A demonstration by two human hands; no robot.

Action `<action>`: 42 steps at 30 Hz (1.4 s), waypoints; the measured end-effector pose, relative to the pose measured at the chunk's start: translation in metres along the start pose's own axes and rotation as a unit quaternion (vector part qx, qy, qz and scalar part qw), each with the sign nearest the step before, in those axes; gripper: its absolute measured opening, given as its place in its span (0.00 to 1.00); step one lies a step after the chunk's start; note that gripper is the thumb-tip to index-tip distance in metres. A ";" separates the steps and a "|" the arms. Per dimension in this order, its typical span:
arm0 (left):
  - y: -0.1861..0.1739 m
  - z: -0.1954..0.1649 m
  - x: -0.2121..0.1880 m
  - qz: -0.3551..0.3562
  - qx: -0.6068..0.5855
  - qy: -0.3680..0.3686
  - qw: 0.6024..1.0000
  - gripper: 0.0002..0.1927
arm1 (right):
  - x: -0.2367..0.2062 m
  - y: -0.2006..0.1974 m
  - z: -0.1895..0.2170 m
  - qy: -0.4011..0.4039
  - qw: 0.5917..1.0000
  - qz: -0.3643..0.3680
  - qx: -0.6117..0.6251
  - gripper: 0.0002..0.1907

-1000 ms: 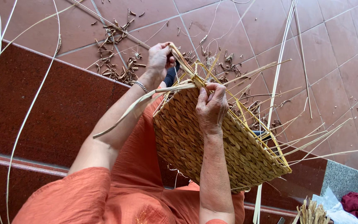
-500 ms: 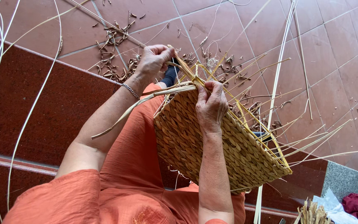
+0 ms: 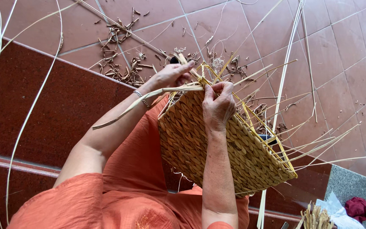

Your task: The person weaves a basket by hand, interlacing dried palm leaves through the vertical ribs of a partially completed basket. They repeatedly pull and tighten the weave, occasionally adjusting the basket's position on their lap.

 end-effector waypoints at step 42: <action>0.039 0.035 -0.093 -0.269 0.476 0.380 0.746 0.30 | 0.002 -0.037 -0.002 0.019 0.996 0.083 0.039 0.10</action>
Point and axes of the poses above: each hand's wrist, its own x-axis towards the middle knuckle, its own y-axis out of the palm, z = x × y, the point moved 2 cm from there along x, towards the middle knuckle, and after that the axes turned 11 degrees about -y, right-handed, at the moved point
